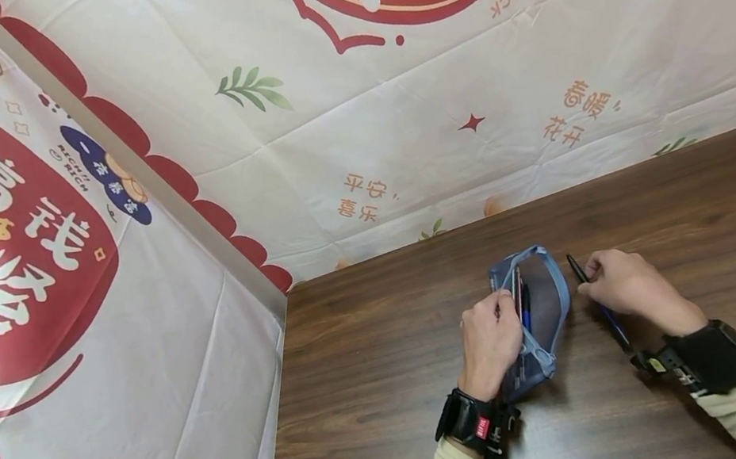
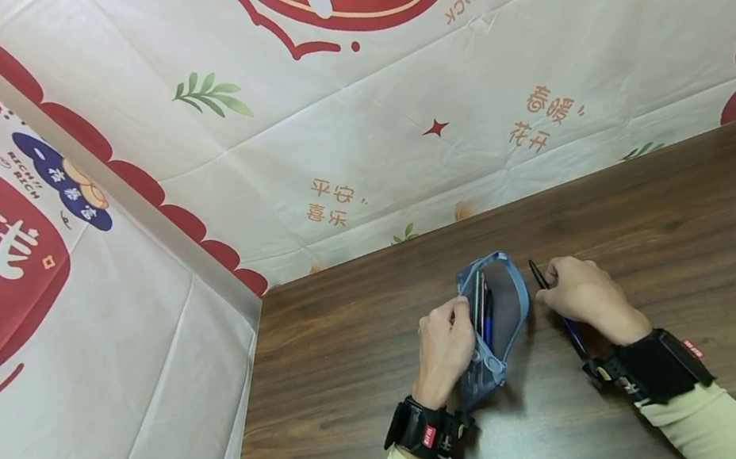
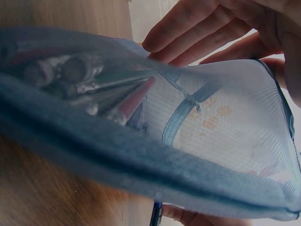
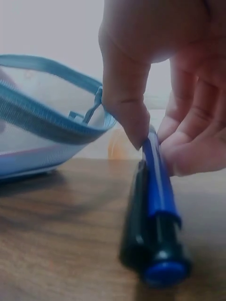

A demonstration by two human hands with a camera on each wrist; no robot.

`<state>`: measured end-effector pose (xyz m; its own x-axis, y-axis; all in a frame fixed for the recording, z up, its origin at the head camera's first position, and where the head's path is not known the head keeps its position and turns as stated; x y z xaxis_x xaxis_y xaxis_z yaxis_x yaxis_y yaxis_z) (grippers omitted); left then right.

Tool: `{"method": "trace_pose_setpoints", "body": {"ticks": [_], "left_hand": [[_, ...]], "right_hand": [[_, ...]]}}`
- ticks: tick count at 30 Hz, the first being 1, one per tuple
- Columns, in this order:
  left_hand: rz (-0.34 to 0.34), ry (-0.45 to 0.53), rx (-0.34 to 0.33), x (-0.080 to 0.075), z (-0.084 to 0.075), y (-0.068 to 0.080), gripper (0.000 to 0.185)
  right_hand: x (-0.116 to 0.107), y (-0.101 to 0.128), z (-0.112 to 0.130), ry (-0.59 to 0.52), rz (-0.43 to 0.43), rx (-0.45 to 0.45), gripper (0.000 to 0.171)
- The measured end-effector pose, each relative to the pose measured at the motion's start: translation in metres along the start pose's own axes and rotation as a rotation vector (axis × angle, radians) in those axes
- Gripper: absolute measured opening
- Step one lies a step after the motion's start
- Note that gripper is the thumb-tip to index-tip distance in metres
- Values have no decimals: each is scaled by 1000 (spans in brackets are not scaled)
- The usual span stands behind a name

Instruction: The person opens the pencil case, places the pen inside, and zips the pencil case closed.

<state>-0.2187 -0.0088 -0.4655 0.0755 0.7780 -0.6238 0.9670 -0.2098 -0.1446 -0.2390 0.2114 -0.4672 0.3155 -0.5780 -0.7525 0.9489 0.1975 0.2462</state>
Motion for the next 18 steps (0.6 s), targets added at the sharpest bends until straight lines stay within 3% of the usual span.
{"method": "trace_pose_setpoints", "body": {"ticks": [11, 18], "left_hand": [[-16, -5, 10, -1, -1, 1, 46], [-25, -5, 19, -1, -1, 2, 46]], "right_hand": [[-13, 7, 4, -73, -72, 4, 36], [-19, 13, 9, -74, -166, -48, 39]]}}
Point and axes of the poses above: each hand's wrist, its own y-axis away from the middle knuckle, its own x-axis out of the palm, z = x × y, the point moved 3 cm from there along -y, towards the middle knuckle, and after that the axes turned 9 degrees about z, right-handed, at the moved point
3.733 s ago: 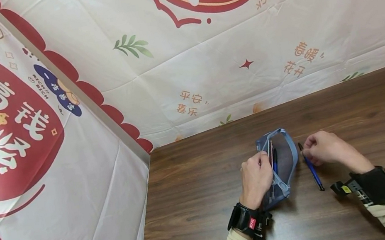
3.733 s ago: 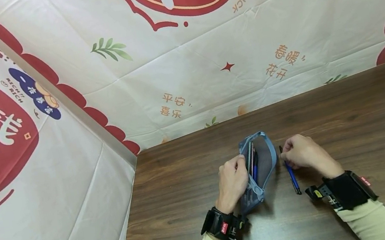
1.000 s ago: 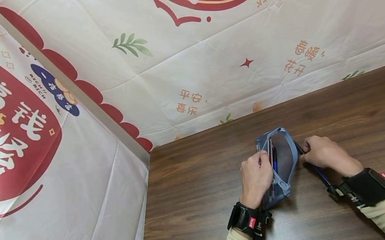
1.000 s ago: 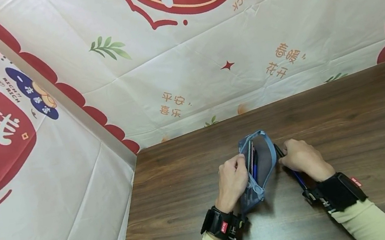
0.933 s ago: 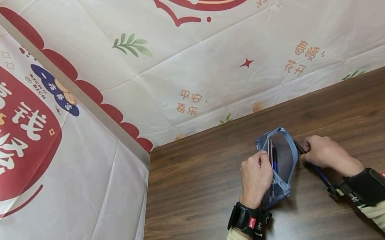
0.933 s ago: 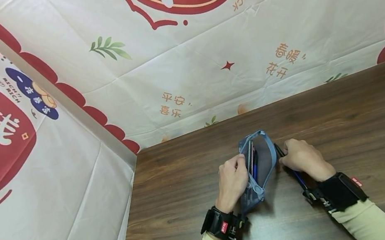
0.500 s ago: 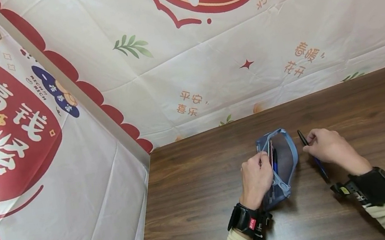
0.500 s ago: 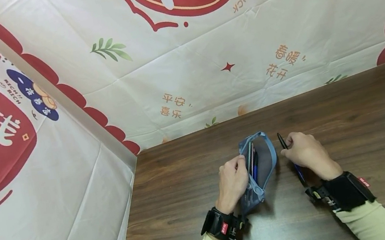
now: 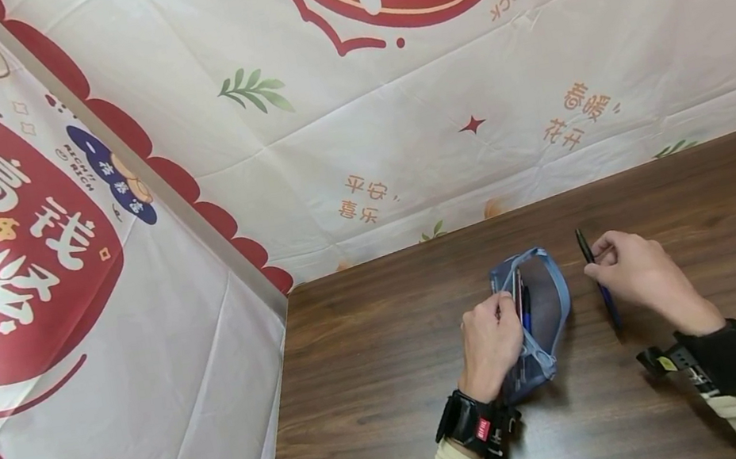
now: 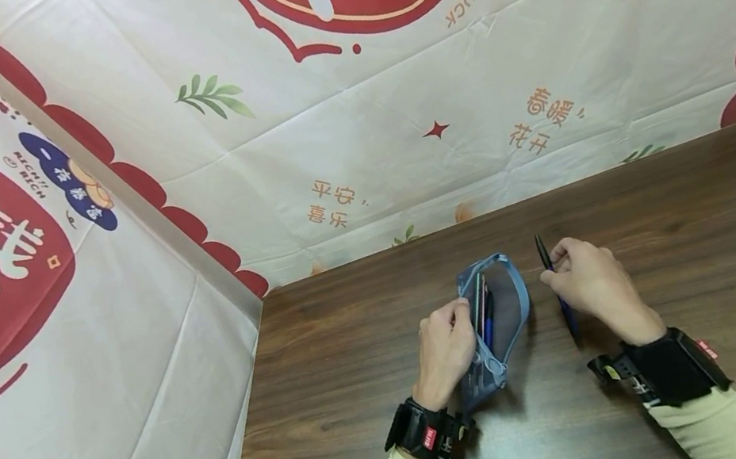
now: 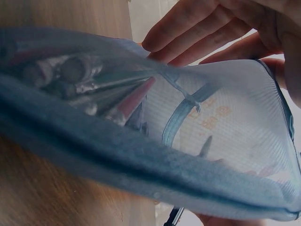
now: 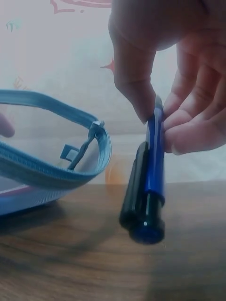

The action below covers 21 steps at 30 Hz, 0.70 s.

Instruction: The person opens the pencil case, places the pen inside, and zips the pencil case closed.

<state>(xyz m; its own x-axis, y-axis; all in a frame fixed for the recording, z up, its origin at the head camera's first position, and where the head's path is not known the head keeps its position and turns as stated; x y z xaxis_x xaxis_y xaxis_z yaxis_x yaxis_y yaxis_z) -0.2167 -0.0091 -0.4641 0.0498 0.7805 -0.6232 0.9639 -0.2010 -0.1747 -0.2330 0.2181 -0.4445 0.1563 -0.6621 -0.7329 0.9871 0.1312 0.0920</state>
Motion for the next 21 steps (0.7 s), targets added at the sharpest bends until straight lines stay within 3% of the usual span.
{"method": "trace_pose_setpoints", "body": {"ticks": [9, 21], "left_hand": [[-6, -31, -24, 0, 0, 0, 45], [-3, -15, -16, 1, 1, 0, 46]], "right_hand": [[-4, 4, 5, -9, -133, -42, 34], [-10, 10, 12, -43, -171, -41, 36]]}}
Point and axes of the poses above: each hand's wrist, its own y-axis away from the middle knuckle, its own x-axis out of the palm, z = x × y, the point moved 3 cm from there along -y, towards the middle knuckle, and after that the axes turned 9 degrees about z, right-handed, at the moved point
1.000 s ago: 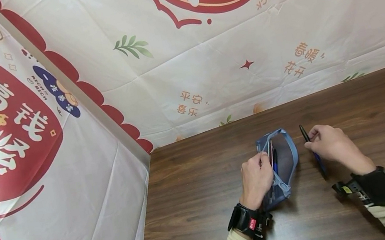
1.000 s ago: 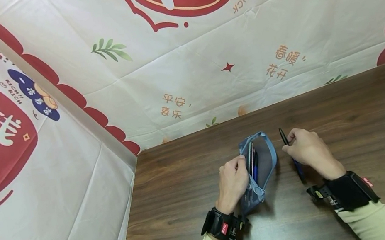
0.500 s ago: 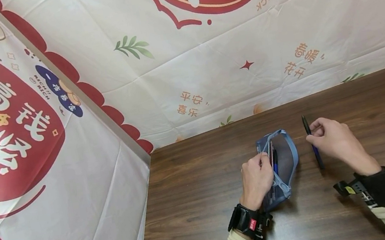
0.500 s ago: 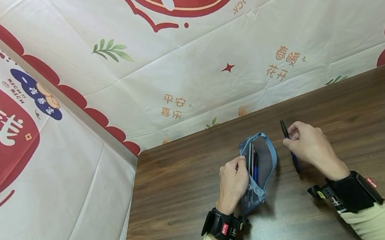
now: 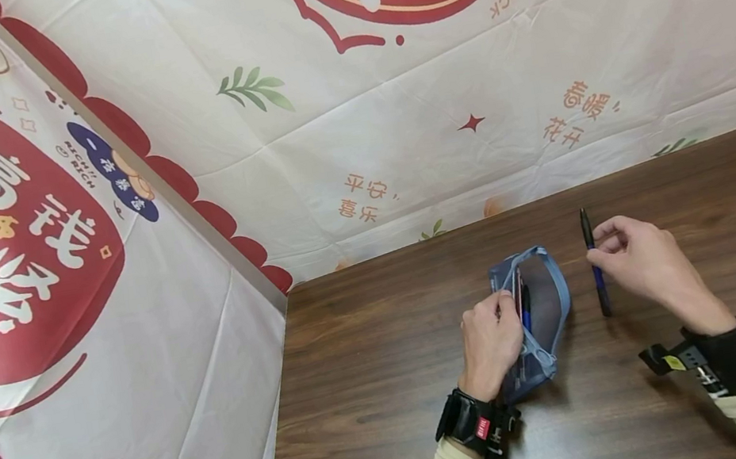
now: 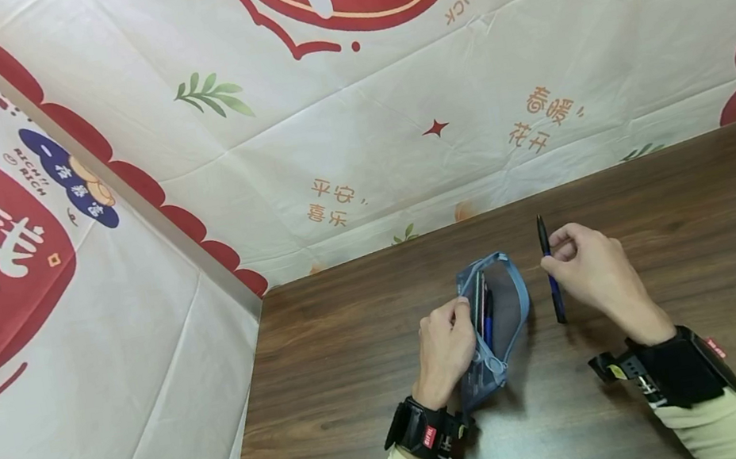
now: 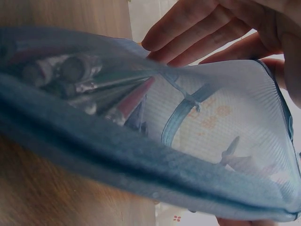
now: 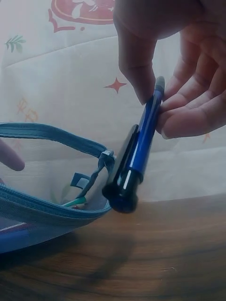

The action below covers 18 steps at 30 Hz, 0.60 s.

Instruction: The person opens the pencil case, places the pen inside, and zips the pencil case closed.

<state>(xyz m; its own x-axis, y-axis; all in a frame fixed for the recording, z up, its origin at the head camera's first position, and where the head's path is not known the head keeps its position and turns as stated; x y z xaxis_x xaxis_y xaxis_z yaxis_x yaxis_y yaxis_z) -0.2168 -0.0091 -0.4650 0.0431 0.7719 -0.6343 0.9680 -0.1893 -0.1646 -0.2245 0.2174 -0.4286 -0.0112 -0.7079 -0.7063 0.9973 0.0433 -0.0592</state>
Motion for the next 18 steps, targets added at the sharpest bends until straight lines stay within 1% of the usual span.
{"method": "trace_pose_setpoints", "body": {"ticks": [9, 18], "left_hand": [[15, 9, -5, 0, -1, 0, 46], [17, 0, -1, 1, -1, -1, 46]], "right_hand": [[-2, 1, 2, -59, 4, 7, 36], [-4, 2, 5, -137, 30, 14, 40]]}}
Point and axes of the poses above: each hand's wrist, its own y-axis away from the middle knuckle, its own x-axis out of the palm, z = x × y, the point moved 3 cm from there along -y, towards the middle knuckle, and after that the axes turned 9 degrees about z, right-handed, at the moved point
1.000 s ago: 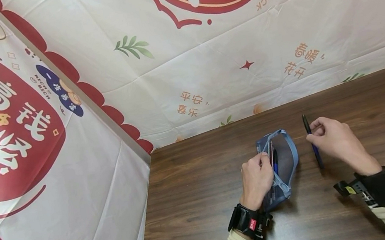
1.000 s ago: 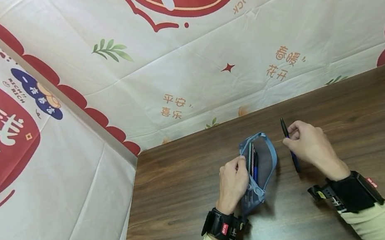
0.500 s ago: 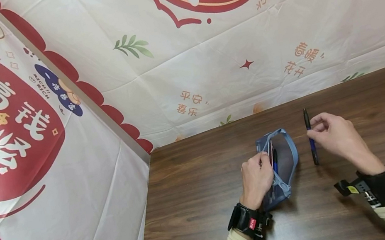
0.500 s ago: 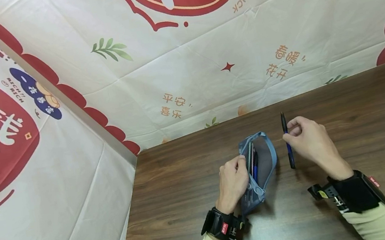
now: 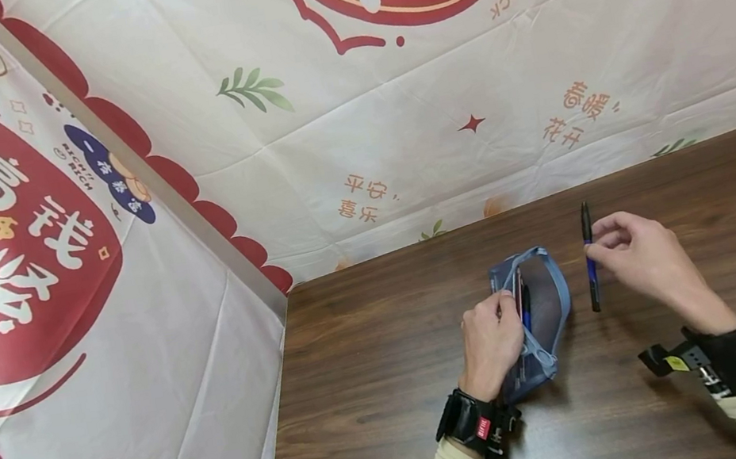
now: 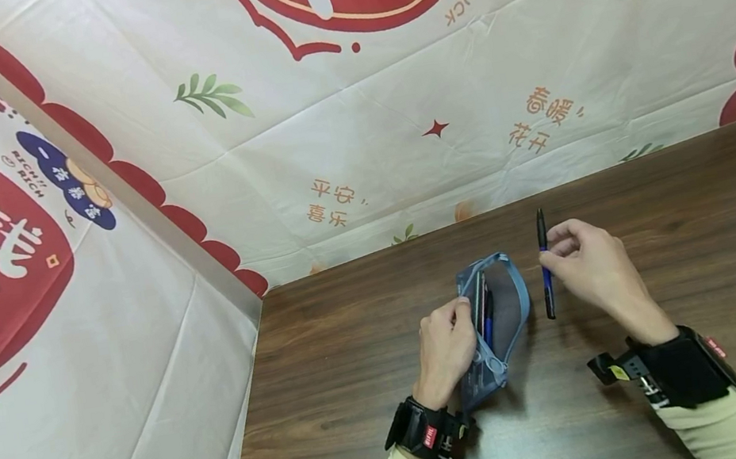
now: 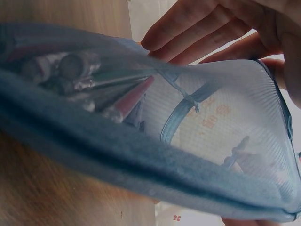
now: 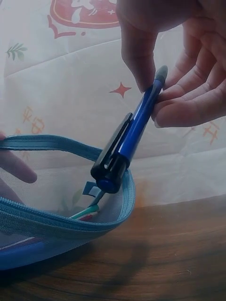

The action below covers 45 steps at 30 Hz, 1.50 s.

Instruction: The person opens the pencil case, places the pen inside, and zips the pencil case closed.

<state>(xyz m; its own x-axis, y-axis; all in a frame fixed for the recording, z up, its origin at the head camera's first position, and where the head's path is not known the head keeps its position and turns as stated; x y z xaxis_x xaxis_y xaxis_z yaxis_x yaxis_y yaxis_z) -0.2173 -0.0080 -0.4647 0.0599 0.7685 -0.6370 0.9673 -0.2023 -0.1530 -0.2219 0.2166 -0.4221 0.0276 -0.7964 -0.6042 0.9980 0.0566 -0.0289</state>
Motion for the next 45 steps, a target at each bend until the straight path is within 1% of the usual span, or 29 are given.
{"method": "trace_pose_setpoints", "body": {"ticks": [8, 17, 24, 31, 36, 45], "left_hand": [[1, -7, 6, -1, -2, -1, 46], [-6, -2, 4, -1, -4, 0, 46], [-5, 18, 21, -1, -4, 0, 46], [16, 38, 3, -1, -3, 2, 47], [23, 50, -12, 0, -2, 3, 46], [6, 29, -14, 1, -3, 3, 46]], "right_hand": [[-2, 2, 3, -31, -39, -18, 39], [-1, 5, 9, -74, -29, -46, 37], [6, 5, 13, -113, 23, -59, 34], [22, 5, 18, -197, 115, -70, 36], [29, 5, 19, -218, 145, -70, 33], [39, 7, 22, -270, 201, -41, 30]]}}
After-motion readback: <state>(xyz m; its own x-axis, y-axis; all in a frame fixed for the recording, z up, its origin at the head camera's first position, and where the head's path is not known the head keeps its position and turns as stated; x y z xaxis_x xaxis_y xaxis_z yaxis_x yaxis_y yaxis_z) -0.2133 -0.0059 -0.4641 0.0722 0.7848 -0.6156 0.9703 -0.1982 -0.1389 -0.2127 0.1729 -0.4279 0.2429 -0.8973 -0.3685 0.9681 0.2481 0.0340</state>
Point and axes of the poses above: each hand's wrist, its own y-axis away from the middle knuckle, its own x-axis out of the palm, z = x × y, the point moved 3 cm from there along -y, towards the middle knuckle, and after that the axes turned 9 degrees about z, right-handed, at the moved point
